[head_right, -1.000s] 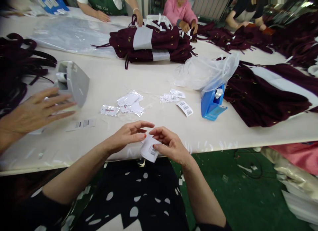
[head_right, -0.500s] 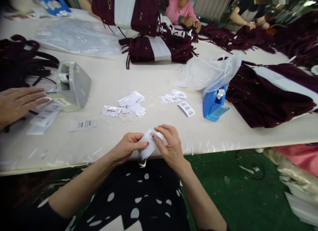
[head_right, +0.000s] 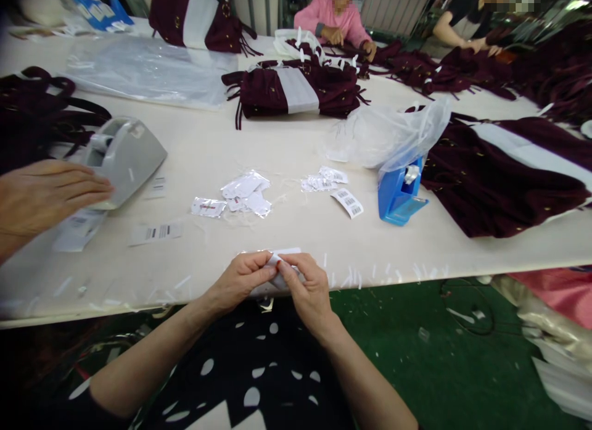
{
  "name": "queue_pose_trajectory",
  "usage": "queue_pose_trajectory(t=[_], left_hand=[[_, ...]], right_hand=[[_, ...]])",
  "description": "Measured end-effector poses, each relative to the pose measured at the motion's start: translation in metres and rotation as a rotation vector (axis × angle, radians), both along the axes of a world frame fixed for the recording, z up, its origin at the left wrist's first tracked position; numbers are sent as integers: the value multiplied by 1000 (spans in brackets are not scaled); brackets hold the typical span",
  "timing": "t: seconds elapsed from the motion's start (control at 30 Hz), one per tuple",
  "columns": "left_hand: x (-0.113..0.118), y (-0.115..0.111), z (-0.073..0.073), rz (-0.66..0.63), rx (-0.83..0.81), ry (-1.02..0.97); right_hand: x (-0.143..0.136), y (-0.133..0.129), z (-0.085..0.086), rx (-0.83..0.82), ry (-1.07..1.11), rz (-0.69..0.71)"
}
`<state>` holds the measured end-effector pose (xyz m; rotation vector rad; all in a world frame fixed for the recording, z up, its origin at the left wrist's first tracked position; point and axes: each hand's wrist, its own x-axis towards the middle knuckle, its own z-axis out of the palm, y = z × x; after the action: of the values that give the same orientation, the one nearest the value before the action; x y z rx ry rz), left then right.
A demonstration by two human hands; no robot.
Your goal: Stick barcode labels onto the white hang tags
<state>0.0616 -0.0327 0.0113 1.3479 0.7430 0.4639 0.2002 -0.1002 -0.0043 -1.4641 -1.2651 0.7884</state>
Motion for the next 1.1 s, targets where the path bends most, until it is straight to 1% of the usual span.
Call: queue_pose_trajectory(t=[0.1,0.2,0.3,0.37,0.43,0.5,0.57,0.63,0.7,0.77,0.83,0.87,0.93,0.97,1.03,1.07,1.1], left_hand=[[0,-1,-1,-18,35,24],[0,-1,-4,-32,34,34],[1,-2,-4,-36,26,37],[2,-2,-3,-46,12,40],[2,-1,-2,-79,-11,37],[4,2,-2,-109,-32,39],[7,7,-3,-100,-37,45],[15,15,-5,-67,-33,34],[29,26,-7,-39,-27,-11],[48,42,-8,-21,2,-81],[70,59,-8,2,58,-122],[80,67,-9,13,90,-106],[94,79,-12,44,162,14],[98,82,-14,70,222,97],[99,81,-17,159,411,212],[96,77,-16,204,519,215],[91,71,-14,221,590,201]], right_hand=[[1,-1,2,-48,73,-3],[1,-3,3,-91,125,-27],[-1,-4,0,-143,195,-53],[-1,-2,-5,-174,294,-94],[4,3,-11,-170,421,-198],[13,9,-15,-111,517,-364],[27,13,-17,-29,524,-533],[42,13,-18,5,445,-642],[54,10,-21,-30,330,-676],[62,7,-27,-45,234,-666],[66,5,-31,33,126,-637],[67,4,-31,94,61,-613],[67,2,-26,213,-90,-560],[68,0,-21,266,-169,-530],[70,-3,-11,367,-333,-480],[72,-4,-7,446,-412,-467],[74,-4,-3,519,-486,-449]])
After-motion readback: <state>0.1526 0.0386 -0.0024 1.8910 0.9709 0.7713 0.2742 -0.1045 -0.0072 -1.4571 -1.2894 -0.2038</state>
